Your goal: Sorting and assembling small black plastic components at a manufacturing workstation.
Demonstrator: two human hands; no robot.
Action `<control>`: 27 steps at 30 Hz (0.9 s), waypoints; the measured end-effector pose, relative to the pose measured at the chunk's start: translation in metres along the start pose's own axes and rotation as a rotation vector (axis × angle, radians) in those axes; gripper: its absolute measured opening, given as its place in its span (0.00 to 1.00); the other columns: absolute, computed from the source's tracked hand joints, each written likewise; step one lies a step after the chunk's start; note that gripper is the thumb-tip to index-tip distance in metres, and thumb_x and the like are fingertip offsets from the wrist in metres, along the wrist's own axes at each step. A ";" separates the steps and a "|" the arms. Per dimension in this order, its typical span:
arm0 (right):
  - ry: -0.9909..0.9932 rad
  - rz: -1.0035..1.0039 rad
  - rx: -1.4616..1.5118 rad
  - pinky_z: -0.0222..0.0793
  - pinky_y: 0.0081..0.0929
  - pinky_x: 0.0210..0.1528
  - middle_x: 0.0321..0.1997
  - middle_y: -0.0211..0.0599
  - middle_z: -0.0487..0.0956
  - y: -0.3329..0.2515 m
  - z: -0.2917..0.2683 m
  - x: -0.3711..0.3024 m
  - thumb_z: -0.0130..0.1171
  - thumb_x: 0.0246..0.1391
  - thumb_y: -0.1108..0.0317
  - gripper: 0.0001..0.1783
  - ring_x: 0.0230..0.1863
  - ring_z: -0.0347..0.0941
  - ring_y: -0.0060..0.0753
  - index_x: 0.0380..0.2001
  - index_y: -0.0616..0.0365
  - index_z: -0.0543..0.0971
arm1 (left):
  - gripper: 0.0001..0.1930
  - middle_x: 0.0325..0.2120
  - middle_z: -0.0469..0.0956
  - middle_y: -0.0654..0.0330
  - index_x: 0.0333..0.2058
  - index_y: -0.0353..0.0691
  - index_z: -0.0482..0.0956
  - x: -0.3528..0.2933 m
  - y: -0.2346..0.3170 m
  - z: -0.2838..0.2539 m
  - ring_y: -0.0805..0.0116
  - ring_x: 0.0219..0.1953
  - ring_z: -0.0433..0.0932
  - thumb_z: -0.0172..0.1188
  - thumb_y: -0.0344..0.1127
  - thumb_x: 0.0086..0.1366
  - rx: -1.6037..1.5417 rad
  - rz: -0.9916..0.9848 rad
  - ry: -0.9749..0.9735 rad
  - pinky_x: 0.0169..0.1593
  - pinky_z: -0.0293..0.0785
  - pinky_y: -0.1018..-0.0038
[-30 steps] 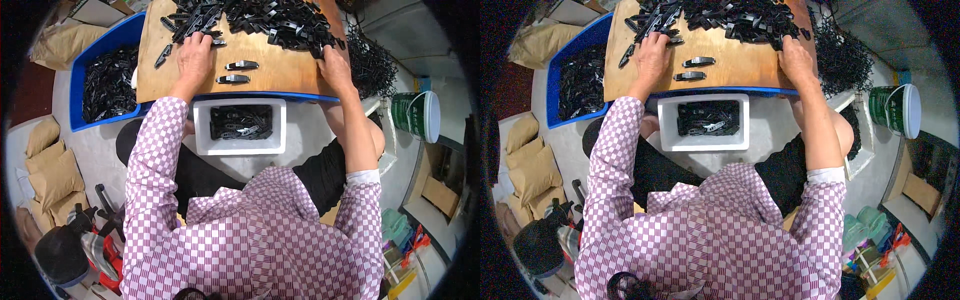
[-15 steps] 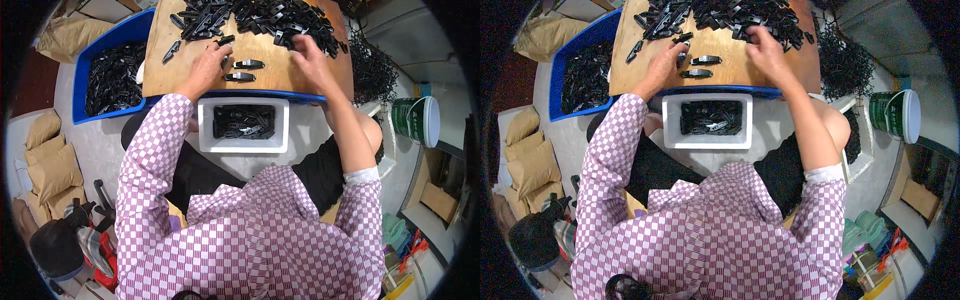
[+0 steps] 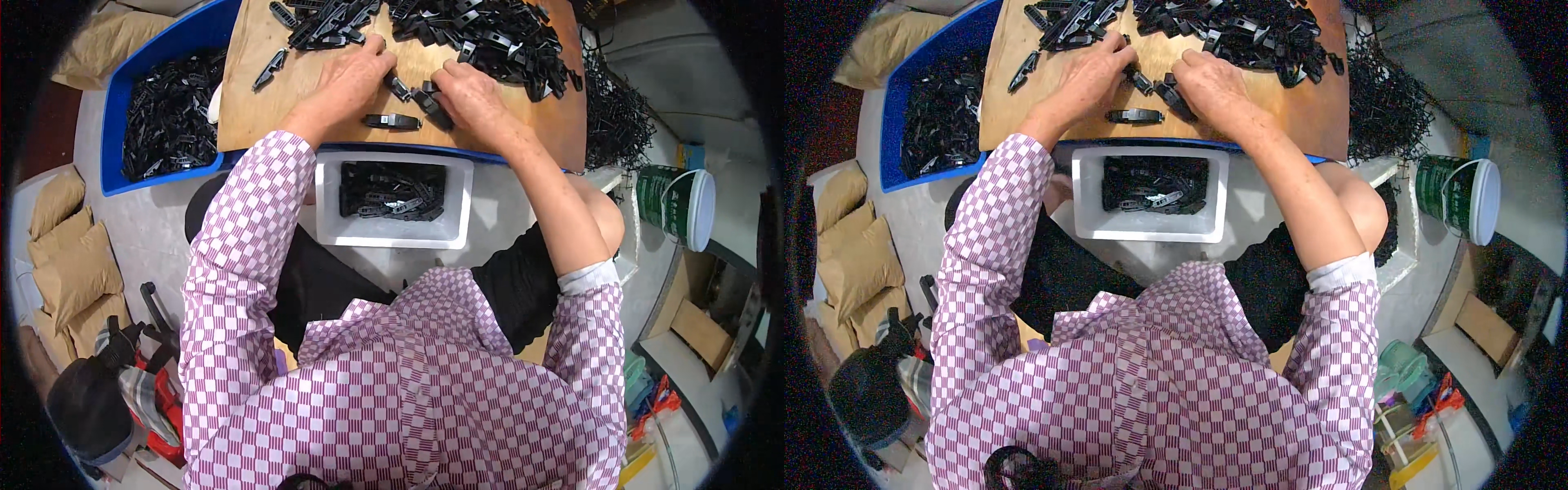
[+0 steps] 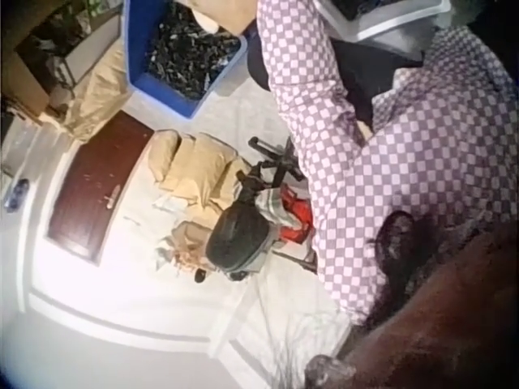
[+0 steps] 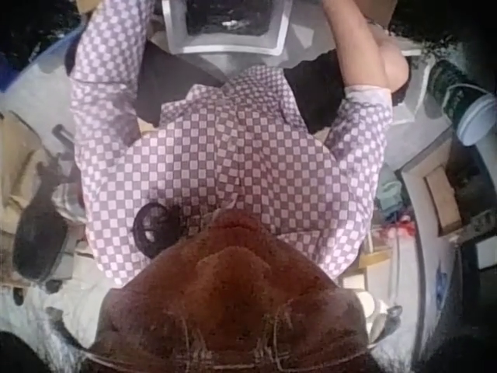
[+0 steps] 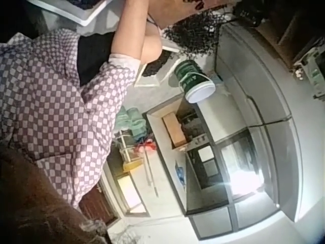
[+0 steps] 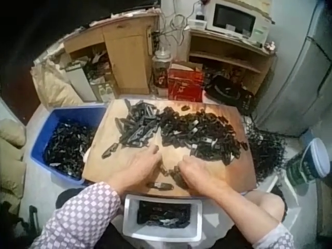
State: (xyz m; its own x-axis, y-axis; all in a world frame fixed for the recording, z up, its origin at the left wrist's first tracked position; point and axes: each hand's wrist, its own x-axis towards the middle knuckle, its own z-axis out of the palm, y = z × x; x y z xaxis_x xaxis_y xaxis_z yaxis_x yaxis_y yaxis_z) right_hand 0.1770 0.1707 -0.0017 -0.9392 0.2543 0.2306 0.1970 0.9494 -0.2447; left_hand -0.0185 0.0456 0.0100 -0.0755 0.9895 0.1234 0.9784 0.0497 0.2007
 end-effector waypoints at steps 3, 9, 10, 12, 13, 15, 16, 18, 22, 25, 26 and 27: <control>0.008 -0.014 -0.022 0.73 0.41 0.39 0.33 0.41 0.73 -0.004 -0.003 0.001 0.60 0.49 0.72 0.07 0.38 0.74 0.48 0.32 0.58 0.73 | 0.11 0.40 0.73 0.54 0.42 0.42 0.74 -0.002 0.000 -0.001 0.50 0.43 0.77 0.57 0.25 0.59 -0.008 0.020 -0.007 0.43 0.74 0.59; -0.099 -0.124 0.049 0.73 0.39 0.36 0.33 0.41 0.72 -0.035 -0.004 -0.017 0.62 0.48 0.70 0.09 0.38 0.74 0.47 0.31 0.58 0.73 | 0.11 0.38 0.73 0.55 0.41 0.42 0.75 -0.009 -0.012 -0.002 0.50 0.41 0.77 0.60 0.28 0.58 -0.107 0.000 0.002 0.43 0.74 0.59; -0.079 -0.172 0.075 0.73 0.39 0.35 0.32 0.41 0.72 -0.039 -0.003 -0.018 0.63 0.47 0.70 0.09 0.37 0.74 0.47 0.31 0.58 0.74 | 0.12 0.38 0.73 0.55 0.41 0.42 0.75 -0.010 -0.012 -0.002 0.50 0.41 0.77 0.61 0.28 0.58 -0.115 0.001 0.000 0.43 0.74 0.59; -0.036 -0.165 0.104 0.72 0.38 0.35 0.32 0.41 0.72 -0.035 -0.007 -0.014 0.63 0.48 0.69 0.09 0.36 0.75 0.47 0.32 0.58 0.74 | 0.12 0.38 0.73 0.56 0.41 0.42 0.75 -0.011 -0.011 0.000 0.50 0.40 0.77 0.62 0.29 0.58 -0.132 0.001 -0.002 0.43 0.73 0.59; 0.011 -0.156 0.128 0.72 0.38 0.34 0.32 0.41 0.73 -0.032 -0.012 -0.011 0.64 0.48 0.68 0.10 0.36 0.75 0.47 0.32 0.58 0.75 | 0.12 0.38 0.73 0.56 0.41 0.42 0.75 -0.011 -0.010 0.001 0.50 0.40 0.77 0.62 0.29 0.58 -0.135 0.000 -0.002 0.43 0.73 0.59; 0.056 -0.149 0.151 0.72 0.37 0.34 0.32 0.41 0.74 -0.022 -0.012 -0.006 0.64 0.49 0.68 0.10 0.35 0.75 0.46 0.33 0.58 0.75 | 0.11 0.37 0.73 0.55 0.40 0.42 0.75 -0.011 -0.007 0.004 0.50 0.40 0.76 0.62 0.29 0.57 -0.184 0.005 0.018 0.43 0.73 0.59; 0.105 -0.092 0.154 0.72 0.37 0.34 0.32 0.41 0.75 -0.015 -0.010 -0.002 0.64 0.50 0.67 0.10 0.34 0.76 0.46 0.33 0.58 0.76 | 0.11 0.37 0.73 0.55 0.40 0.41 0.75 -0.011 -0.006 0.006 0.49 0.40 0.76 0.62 0.29 0.57 -0.209 0.008 0.029 0.43 0.73 0.59; 0.202 0.022 0.162 0.71 0.36 0.33 0.31 0.41 0.77 -0.007 -0.008 0.005 0.64 0.51 0.65 0.11 0.33 0.76 0.46 0.34 0.58 0.76 | 0.11 0.36 0.74 0.55 0.39 0.40 0.75 -0.012 -0.008 0.006 0.49 0.40 0.76 0.62 0.29 0.57 -0.205 0.006 0.028 0.43 0.73 0.59; 0.066 0.064 0.200 0.71 0.37 0.32 0.28 0.41 0.79 -0.014 -0.002 0.010 0.63 0.53 0.62 0.11 0.31 0.77 0.47 0.35 0.57 0.76 | 0.10 0.35 0.74 0.54 0.38 0.38 0.75 -0.014 -0.013 0.007 0.49 0.39 0.76 0.63 0.28 0.56 -0.204 0.001 0.009 0.43 0.73 0.59; -0.010 0.094 0.162 0.71 0.39 0.32 0.26 0.41 0.78 -0.016 0.003 0.012 0.63 0.53 0.61 0.11 0.30 0.77 0.48 0.34 0.56 0.76 | 0.09 0.35 0.74 0.53 0.36 0.37 0.75 -0.014 -0.014 0.006 0.49 0.39 0.76 0.63 0.28 0.56 -0.229 -0.005 -0.015 0.43 0.73 0.59; -0.045 0.110 0.142 0.71 0.40 0.32 0.25 0.42 0.78 -0.017 0.005 0.013 0.63 0.53 0.61 0.11 0.30 0.77 0.48 0.33 0.55 0.76 | 0.09 0.34 0.74 0.53 0.36 0.36 0.76 -0.014 -0.015 0.007 0.49 0.39 0.76 0.63 0.27 0.56 -0.235 0.007 -0.006 0.43 0.73 0.59; -0.049 0.108 0.142 0.71 0.40 0.32 0.25 0.42 0.78 -0.018 0.006 0.014 0.63 0.53 0.61 0.11 0.30 0.77 0.48 0.33 0.55 0.76 | 0.09 0.34 0.74 0.53 0.35 0.36 0.76 -0.014 -0.015 0.007 0.48 0.39 0.76 0.63 0.27 0.55 -0.240 0.019 0.003 0.42 0.73 0.59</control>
State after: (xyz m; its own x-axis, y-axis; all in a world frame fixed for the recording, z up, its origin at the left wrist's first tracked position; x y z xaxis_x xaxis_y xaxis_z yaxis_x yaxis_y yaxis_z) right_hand 0.1591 0.1564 0.0003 -0.9281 0.3407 0.1504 0.2588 0.8805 -0.3972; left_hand -0.0313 0.0322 -0.0014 -0.0590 0.9895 0.1321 0.9059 -0.0025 0.4234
